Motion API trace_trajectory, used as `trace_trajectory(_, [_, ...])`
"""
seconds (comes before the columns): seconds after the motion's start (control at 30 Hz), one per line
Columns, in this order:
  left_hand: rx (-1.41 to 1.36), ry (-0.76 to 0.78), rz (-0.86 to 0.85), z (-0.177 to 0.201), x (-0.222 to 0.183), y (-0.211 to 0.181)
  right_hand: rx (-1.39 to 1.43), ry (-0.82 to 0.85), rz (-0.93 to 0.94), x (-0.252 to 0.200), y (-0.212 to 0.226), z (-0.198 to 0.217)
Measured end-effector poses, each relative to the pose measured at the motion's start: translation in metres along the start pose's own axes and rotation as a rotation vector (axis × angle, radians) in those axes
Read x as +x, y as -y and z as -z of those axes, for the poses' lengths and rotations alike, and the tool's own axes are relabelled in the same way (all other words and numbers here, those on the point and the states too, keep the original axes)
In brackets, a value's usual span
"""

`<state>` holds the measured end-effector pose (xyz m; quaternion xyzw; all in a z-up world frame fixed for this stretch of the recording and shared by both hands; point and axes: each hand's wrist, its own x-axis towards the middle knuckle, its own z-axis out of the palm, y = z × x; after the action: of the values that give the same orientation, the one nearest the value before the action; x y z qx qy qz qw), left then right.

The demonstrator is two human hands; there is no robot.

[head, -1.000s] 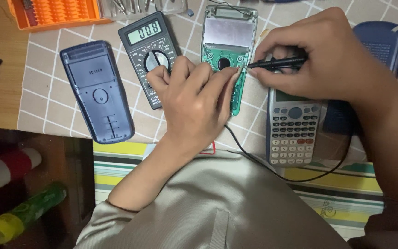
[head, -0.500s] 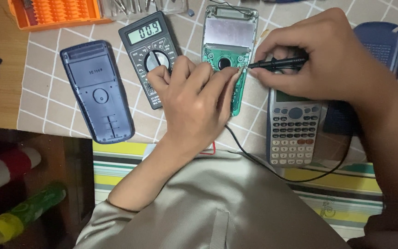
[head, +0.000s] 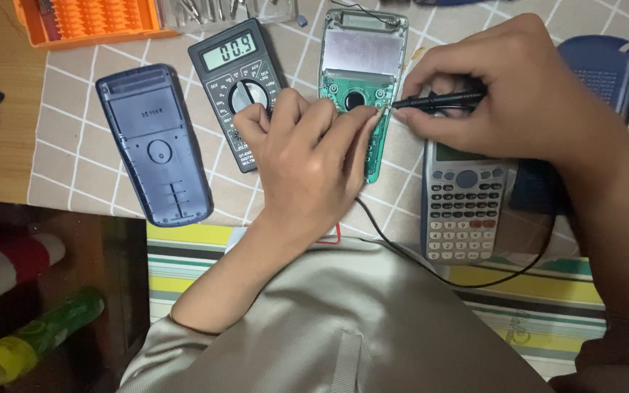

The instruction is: Testing electrical components on a calculator circuit board using a digital multimeter

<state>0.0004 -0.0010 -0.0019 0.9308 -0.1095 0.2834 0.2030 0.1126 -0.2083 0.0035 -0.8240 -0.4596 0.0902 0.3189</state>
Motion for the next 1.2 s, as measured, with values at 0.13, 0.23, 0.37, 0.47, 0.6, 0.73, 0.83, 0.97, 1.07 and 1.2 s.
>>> trace_trajectory(0.13, [-0.001,-0.003,0.000,-0.0002,-0.0003,0.0002,0.009,0.000,0.011,0.0014,0.0008,0.0007])
trace_trajectory(0.23, [0.002,0.000,-0.003,-0.0001,-0.0002,0.0000,0.007,0.009,0.012,0.0015,0.0013,0.0011])
trace_trajectory(0.37, [0.003,-0.009,-0.007,0.0002,0.0002,0.0003,0.007,0.008,0.010,0.0016,0.0009,0.0007])
trace_trajectory(0.47, [0.000,-0.011,-0.009,0.0001,0.0002,0.0004,0.012,0.008,0.009,0.0027,0.0026,0.0012])
trace_trajectory(0.6, [-0.012,-0.007,-0.005,0.0004,-0.0007,0.0010,0.015,0.007,-0.011,0.0023,0.0018,0.0003])
trace_trajectory(0.73, [0.001,-0.007,-0.001,0.0008,-0.0010,0.0008,-0.003,0.006,-0.020,0.0027,0.0037,0.0005])
trace_trajectory(0.83, [-0.003,-0.023,-0.008,0.0003,-0.0009,0.0012,0.007,-0.004,-0.027,0.0035,0.0055,0.0015])
trace_trajectory(0.97, [0.013,-0.018,-0.011,0.0001,-0.0013,0.0028,-0.009,-0.007,-0.020,0.0044,0.0039,0.0008])
trace_trajectory(1.07, [0.013,-0.003,-0.007,-0.0005,-0.0029,0.0028,0.004,-0.007,-0.018,0.0034,0.0033,0.0003])
trace_trajectory(1.2, [0.010,-0.003,-0.006,-0.0007,-0.0034,0.0029,0.012,-0.006,-0.018,0.0034,0.0044,0.0006])
